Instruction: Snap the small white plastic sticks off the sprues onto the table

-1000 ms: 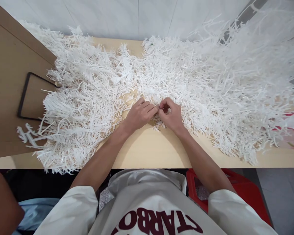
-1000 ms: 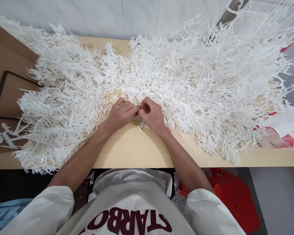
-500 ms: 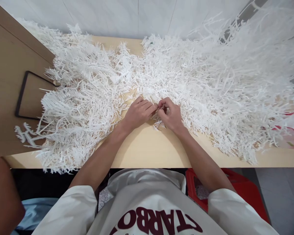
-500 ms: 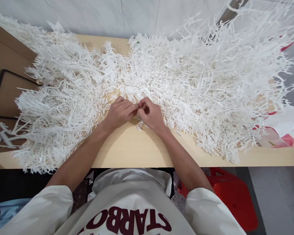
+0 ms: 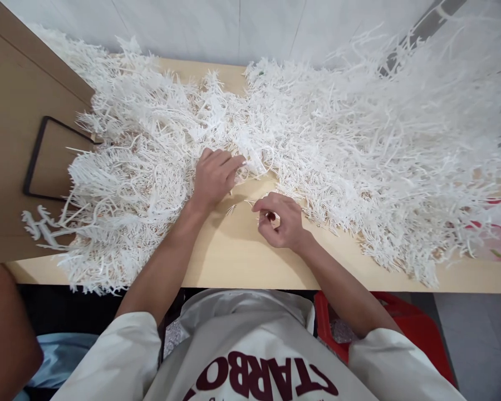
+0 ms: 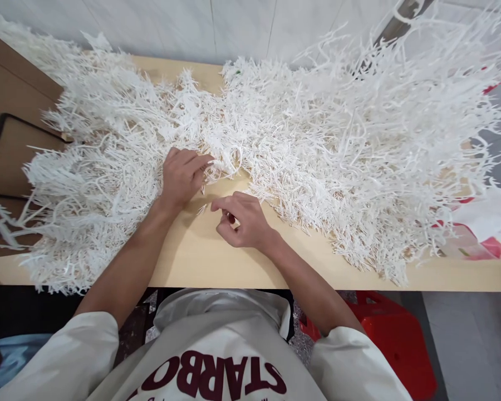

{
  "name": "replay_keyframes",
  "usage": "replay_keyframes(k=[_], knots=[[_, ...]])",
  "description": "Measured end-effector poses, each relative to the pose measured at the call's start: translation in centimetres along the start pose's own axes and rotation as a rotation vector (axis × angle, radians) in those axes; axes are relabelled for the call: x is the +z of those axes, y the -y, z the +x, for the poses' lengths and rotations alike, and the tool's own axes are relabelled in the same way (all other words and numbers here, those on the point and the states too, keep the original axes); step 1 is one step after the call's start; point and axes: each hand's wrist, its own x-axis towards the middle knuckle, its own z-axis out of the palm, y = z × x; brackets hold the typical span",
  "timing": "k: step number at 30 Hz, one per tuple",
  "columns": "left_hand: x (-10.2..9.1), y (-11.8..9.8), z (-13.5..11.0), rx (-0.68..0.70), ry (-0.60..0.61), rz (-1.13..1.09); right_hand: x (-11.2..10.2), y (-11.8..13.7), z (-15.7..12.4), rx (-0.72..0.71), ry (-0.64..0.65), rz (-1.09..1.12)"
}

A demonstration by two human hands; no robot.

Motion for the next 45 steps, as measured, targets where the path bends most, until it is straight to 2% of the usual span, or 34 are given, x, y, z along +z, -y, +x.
replay_keyframes(k=[2,5,7,9,11,16,18,21,28,32,35,40,43,45], knots=[[-0.2,0.0,0.0,-0.009,-0.007,0.017,0.2,-0.1,0.2,0.045,-0.075,-0.098],[-0.4,-1.1,0.1,0.142,0.093,0.023,-0.1,-1.4,0.7,0.318,-0.208,-0.239],[-0.4,-2.0,0.1,0.217,0.148,0.018,-0.6,-2.5,0.9,0.480,-0.165,-0.270],[-0.3,-2.6,0.0,0.233,0.158,0.007,-1.2,-3.3,1.0,0.528,-0.049,-0.274],[-0.2,-2.7,0.0,0.226,0.150,-0.009,-1.7,-3.7,1.0,0.483,0.023,-0.259],[-0.1,-2.5,-0.1,0.252,0.137,-0.001,-1.9,-3.6,0.9,0.243,0.048,-0.261],[-0.2,-2.5,-0.1,0.251,0.128,0.017,-1.8,-3.6,1.0,0.200,0.030,-0.304],[-0.3,-2.6,-0.1,0.247,0.120,0.037,-1.6,-4.0,1.0,0.220,0.002,-0.338],[-0.3,-2.7,0.0,0.275,0.133,0.065,-1.8,-4.3,1.0,0.225,0.063,-0.329],[-0.4,-2.9,0.1,0.269,0.204,0.033,-1.8,-4.6,0.9,0.152,0.031,-0.311],[-0.5,-3.0,0.2,0.271,0.240,0.051,-1.7,-4.8,0.8,0.152,0.030,-0.335],[-0.4,-3.1,0.0,0.281,0.209,0.103,-1.8,-4.5,0.7,0.181,0.086,-0.429],[-0.2,-2.5,0.0,0.223,0.179,0.097,-1.8,-3.8,0.6,0.153,0.150,-0.424],[0.0,-1.7,0.0,0.117,0.156,0.083,-1.5,-3.2,0.6,0.082,0.181,-0.374]])
